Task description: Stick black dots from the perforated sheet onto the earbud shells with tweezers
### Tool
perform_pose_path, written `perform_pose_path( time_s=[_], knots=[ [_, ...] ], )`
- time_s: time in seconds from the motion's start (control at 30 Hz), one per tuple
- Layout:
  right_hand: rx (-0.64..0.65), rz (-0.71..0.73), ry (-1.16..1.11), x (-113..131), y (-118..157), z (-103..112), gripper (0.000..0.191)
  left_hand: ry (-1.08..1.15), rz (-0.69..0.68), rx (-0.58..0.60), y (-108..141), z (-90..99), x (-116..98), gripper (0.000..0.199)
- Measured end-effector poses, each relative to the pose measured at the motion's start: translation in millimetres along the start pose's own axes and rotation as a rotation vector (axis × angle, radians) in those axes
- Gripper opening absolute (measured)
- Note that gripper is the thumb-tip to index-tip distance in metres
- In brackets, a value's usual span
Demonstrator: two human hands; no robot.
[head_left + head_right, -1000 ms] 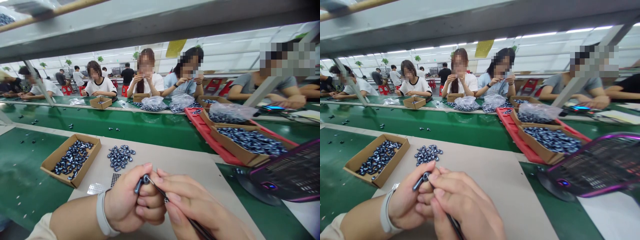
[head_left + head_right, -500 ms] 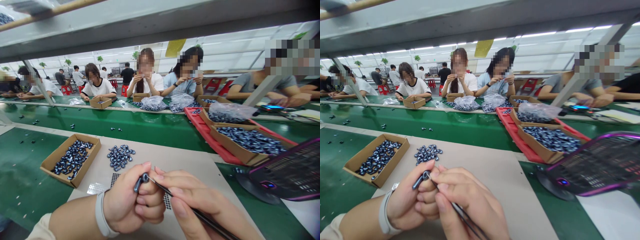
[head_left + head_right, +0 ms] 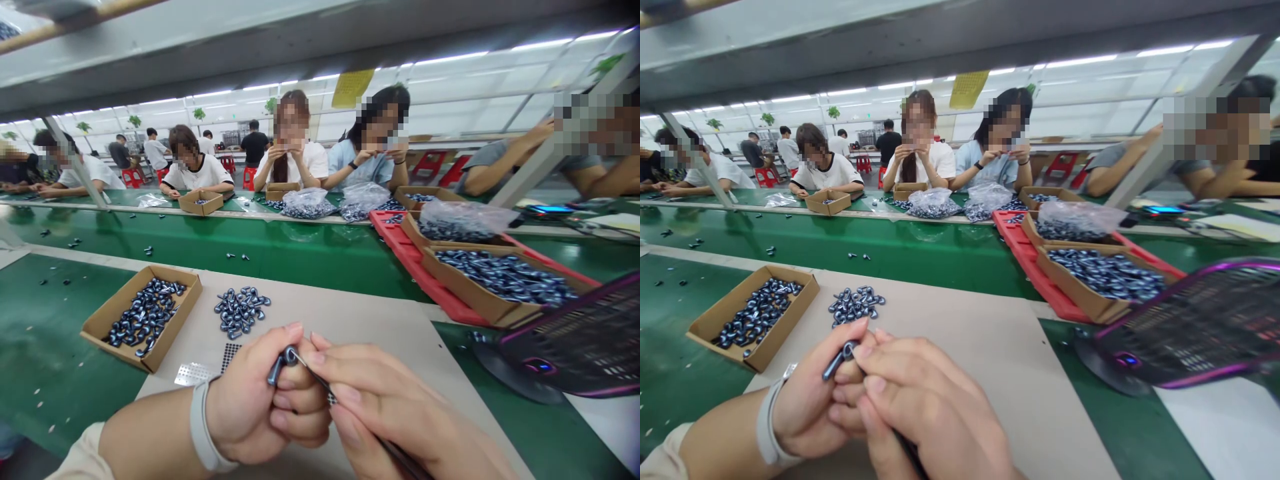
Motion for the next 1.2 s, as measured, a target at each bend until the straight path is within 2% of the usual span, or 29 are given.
perform_pose_path(
  time_s=[0.2, 0.37, 0.43, 0.57, 0.73, 0.9, 1.2],
  knots=[
    [0.017, 0.002, -0.015, -2, 0, 0, 0.024, 0.001, 0.004, -0.006, 0, 0.8, -1, 0.065],
    [-0.023, -0.028, -0.021, -8, 6, 3, 0.028, 0.004, -0.001, 0.048, 1, -5.6, -3, 0.064],
    [-0.031, -0.002, -0.026, -8, 7, 0, 0.026, 0.005, 0.006, 0.052, 1, -6.4, -3, 0.065],
    [-0.137, 0.091, -0.039, -4, 8, 4, 0.016, 0.004, 0.02, 0.041, 1, -3.8, 0, 0.065],
    [0.017, 0.016, 0.02, -3, 1, -2, 0.021, -0.004, 0.014, 0.023, 0, 0.6, 1, 0.063],
    [0.026, 0.013, 0.021, 1, -3, 1, 0.019, -0.032, 0.001, 0.006, -1, 2.1, -1, 0.064],
    [0.014, 0.016, -0.012, -6, 3, 2, 0.021, -0.008, -0.012, -0.037, -3, 6.9, -2, 0.064]
  ],
)
Point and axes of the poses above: each hand's wrist, its own y-axis away from the middle knuckle, its own z-axis out of the back of the hand, x = y × z, the point moved 10 cm from there along -y, towards the middle knuckle, and after that the axes turned 8 degrees about y, right-handed, at the moved point
